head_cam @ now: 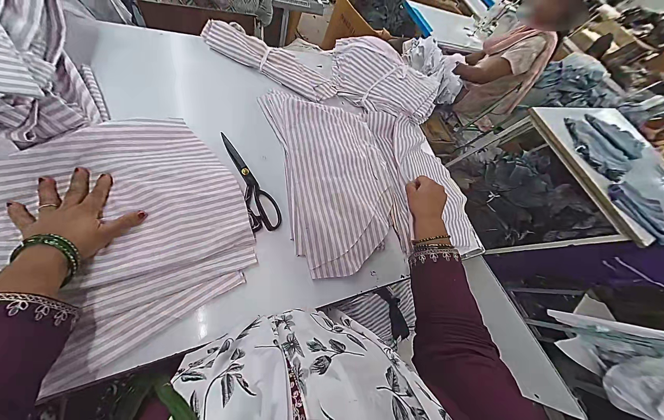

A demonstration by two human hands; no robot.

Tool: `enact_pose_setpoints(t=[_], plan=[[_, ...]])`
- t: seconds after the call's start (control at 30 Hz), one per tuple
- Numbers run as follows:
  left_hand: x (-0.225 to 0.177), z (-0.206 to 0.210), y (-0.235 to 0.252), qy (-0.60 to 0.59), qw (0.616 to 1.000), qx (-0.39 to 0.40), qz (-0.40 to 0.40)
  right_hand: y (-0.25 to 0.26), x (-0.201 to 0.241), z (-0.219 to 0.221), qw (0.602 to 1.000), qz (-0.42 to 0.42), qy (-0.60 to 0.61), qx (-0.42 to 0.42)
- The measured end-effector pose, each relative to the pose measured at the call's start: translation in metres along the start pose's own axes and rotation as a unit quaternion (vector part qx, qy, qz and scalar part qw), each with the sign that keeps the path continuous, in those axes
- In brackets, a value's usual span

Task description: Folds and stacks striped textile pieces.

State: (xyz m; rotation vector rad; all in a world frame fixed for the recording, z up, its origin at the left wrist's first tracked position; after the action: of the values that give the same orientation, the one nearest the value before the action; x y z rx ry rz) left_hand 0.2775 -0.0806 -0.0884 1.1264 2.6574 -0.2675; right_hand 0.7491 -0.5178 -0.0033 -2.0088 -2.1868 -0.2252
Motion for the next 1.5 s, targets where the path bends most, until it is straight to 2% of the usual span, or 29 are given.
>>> enact_pose_setpoints(t=[0.07,0.1,0.2,0.23,0.37,0.47,0.53,0.6,0.63,0.67,0.73,0.77,0.8,0.87,0.93,0.97,1.0,1.07,1.13,1.23,1.3,1.4,1.5], plan=[[0.007,0.005,0.002,-0.004,1.000,-0.015,0.005,0.014,-0.022,0.004,0.990,0.007,0.141,-0.002],[0.008,0.006,0.002,-0.008,1.000,-0.020,0.005,0.018,-0.034,0.009,0.971,-0.001,0.240,-0.012],[0.002,0.004,0.000,-0.008,1.000,-0.017,0.000,0.017,-0.049,0.013,0.865,-0.043,0.498,-0.033],[-0.006,-0.002,-0.003,-0.010,1.000,-0.009,-0.007,0.014,-0.050,0.011,0.837,-0.049,0.543,-0.034],[-0.029,-0.018,-0.009,0.012,0.999,0.020,-0.035,-0.006,-0.042,-0.018,0.786,-0.023,0.614,-0.072],[-0.039,-0.018,-0.009,0.011,0.999,0.020,-0.039,-0.024,-0.012,-0.055,0.744,-0.130,0.654,-0.045],[-0.047,-0.018,-0.007,0.010,0.998,0.028,-0.053,-0.038,0.028,-0.076,0.727,-0.203,0.655,0.004],[-0.053,-0.018,-0.007,0.001,0.998,0.026,-0.053,-0.070,0.083,-0.096,0.776,-0.215,0.591,0.059],[-0.052,-0.017,-0.008,-0.008,0.999,0.018,-0.041,-0.098,0.113,-0.097,0.783,-0.199,0.575,0.127],[-0.050,-0.017,-0.010,-0.023,0.999,-0.001,-0.024,-0.128,0.142,-0.084,0.731,-0.208,0.619,0.200],[-0.047,-0.019,-0.014,-0.079,0.995,-0.058,0.001,-0.180,0.188,-0.033,0.580,-0.290,0.637,0.418],[-0.046,-0.020,-0.016,-0.114,0.990,-0.087,0.009,-0.205,0.203,-0.008,0.555,-0.325,0.582,0.498],[-0.043,-0.021,-0.019,-0.152,0.982,-0.115,0.011,-0.226,0.212,0.015,0.579,-0.367,0.491,0.538],[-0.040,-0.021,-0.024,-0.214,0.965,-0.150,0.009,-0.258,0.218,0.046,0.648,-0.496,0.222,0.534],[-0.036,-0.019,-0.022,-0.193,0.971,-0.137,0.008,-0.276,0.210,0.069,0.649,-0.602,0.007,0.465],[-0.038,-0.019,-0.019,-0.168,0.979,-0.117,0.005,-0.279,0.203,0.077,0.649,-0.637,-0.033,0.415],[-0.042,-0.020,-0.017,-0.137,0.987,-0.083,-0.009,-0.279,0.197,0.083,0.652,-0.658,-0.032,0.375],[-0.047,-0.020,-0.010,-0.063,0.997,-0.010,-0.045,-0.276,0.193,0.085,0.654,-0.667,-0.021,0.357],[-0.047,-0.019,-0.006,-0.034,0.997,0.010,-0.066,-0.275,0.192,0.085,0.655,-0.670,-0.009,0.350],[-0.037,-0.020,-0.007,-0.027,0.999,0.005,-0.047,-0.274,0.190,0.087,0.656,-0.680,0.002,0.327],[-0.016,-0.025,-0.013,-0.027,0.998,-0.014,-0.046,-0.271,0.187,0.088,0.659,-0.682,0.011,0.317],[0.016,-0.037,-0.026,-0.012,0.993,-0.029,-0.110,-0.269,0.181,0.090,0.663,-0.690,0.033,0.288],[0.022,-0.041,-0.028,-0.008,0.989,-0.035,-0.142,-0.268,0.179,0.091,0.666,-0.689,0.046,0.282]])
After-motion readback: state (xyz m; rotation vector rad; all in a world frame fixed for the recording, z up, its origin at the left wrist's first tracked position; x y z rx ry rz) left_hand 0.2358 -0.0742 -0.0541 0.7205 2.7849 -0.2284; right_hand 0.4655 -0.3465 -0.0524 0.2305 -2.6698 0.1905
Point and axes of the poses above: each hand's wrist, its own y-axis towards the middle knuckle, its own z-axis out of the palm, x = y × z, the point moved 3 cm from there along y, towards the middle knuckle, and after that the axes turned 9 degrees about z, right-handed, at the moved point
